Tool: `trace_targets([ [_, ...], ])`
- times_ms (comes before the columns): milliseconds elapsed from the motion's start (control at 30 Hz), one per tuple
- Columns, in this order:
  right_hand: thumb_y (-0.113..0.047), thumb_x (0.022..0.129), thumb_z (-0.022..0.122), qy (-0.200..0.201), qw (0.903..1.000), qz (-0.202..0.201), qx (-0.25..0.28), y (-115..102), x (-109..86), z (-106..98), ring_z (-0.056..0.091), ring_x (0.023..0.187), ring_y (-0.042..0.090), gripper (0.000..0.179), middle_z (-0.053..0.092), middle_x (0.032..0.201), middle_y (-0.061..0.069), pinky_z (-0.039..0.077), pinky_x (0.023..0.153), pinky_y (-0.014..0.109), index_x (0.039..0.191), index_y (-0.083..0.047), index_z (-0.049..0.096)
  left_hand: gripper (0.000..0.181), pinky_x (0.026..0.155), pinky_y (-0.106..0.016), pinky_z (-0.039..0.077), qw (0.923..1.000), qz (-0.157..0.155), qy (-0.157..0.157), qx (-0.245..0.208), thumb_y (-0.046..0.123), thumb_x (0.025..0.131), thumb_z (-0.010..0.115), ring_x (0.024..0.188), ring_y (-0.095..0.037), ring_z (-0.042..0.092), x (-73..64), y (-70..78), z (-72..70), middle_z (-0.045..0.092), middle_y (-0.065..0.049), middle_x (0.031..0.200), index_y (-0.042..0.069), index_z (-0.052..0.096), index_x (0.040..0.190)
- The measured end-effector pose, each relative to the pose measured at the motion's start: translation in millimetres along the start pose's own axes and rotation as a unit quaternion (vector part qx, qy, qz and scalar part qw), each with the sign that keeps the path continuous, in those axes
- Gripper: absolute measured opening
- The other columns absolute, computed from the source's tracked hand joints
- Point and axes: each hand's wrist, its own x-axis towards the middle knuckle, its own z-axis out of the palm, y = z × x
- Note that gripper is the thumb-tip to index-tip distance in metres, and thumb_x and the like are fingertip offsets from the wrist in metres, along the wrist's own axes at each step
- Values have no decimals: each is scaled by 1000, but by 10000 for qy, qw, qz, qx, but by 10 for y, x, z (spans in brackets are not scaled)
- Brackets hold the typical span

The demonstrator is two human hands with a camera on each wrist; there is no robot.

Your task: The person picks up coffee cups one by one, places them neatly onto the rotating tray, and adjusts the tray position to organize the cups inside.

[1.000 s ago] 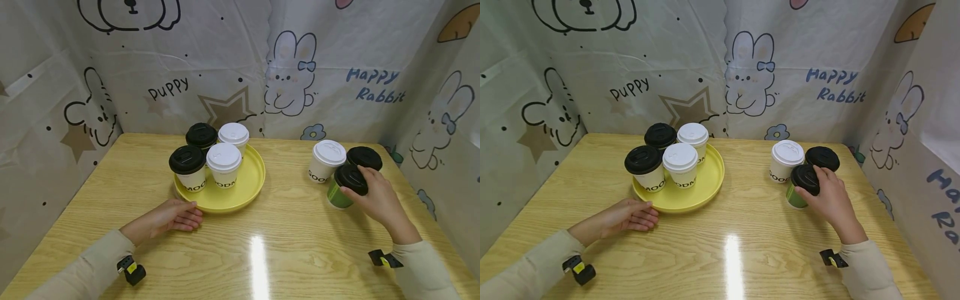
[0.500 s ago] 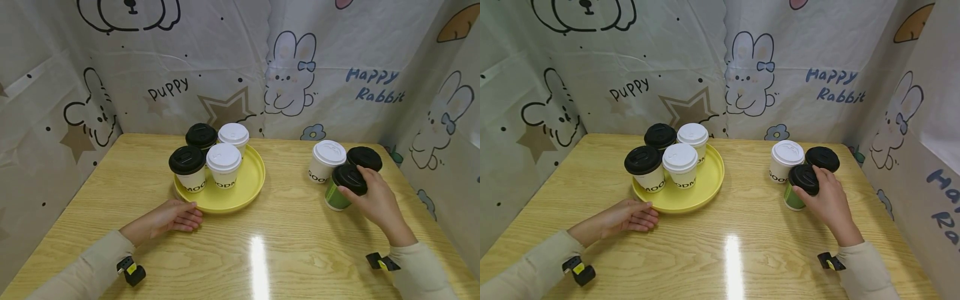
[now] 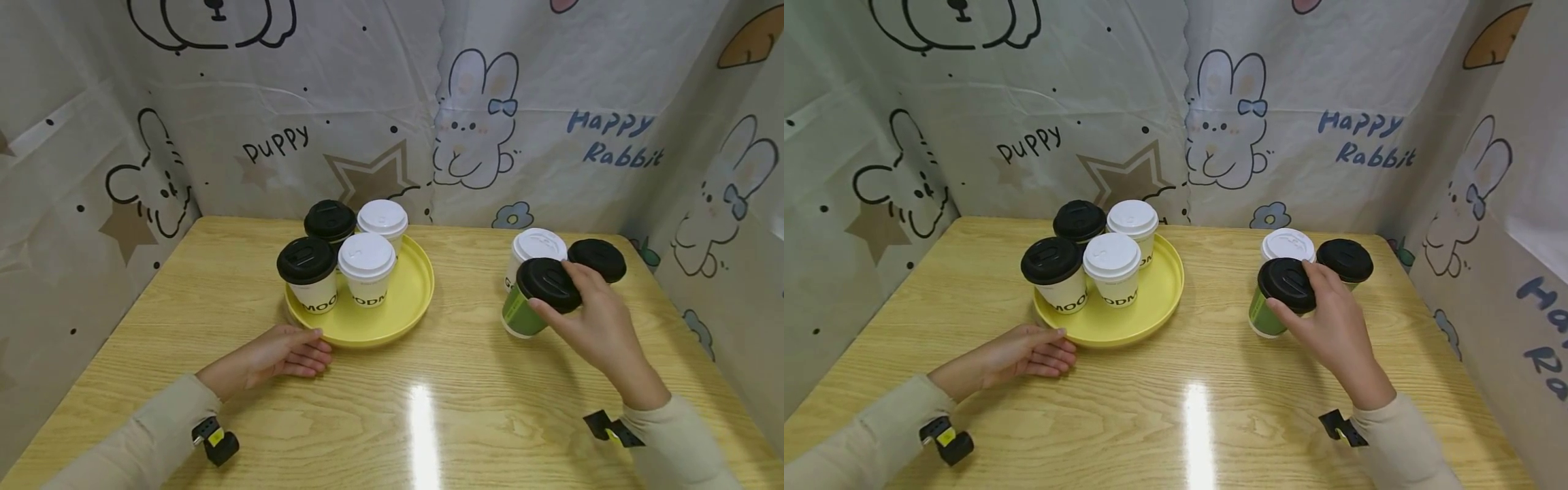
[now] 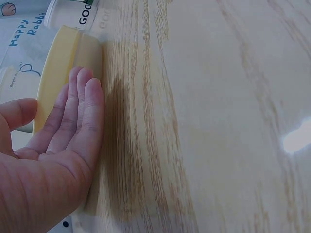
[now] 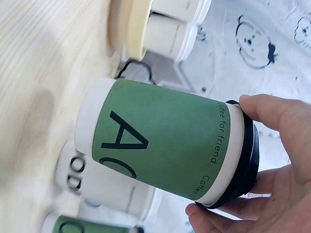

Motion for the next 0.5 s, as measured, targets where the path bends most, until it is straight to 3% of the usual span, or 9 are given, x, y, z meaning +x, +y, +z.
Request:
trace_targets([
  [267,-41,83,73,39,9975,-633,324,-274,47,70,45,123,43,78,46,137,23,41,93,62,140,2,43,51,80,-32,57,10000,51,8,-29,34,101,47,87,-18,70,0,12,24,72,-10,99,-14,56,119],
  [500,-43,83,73,-122,9942,-951,489,-577,120,121,47,124,39,76,45,140,18,43,95,58,141,-3,45,51,81,-32,57,10000,56,-1,4,33,102,47,87,-18,70,-5,21,33,72,-10,98,-14,56,119],
])
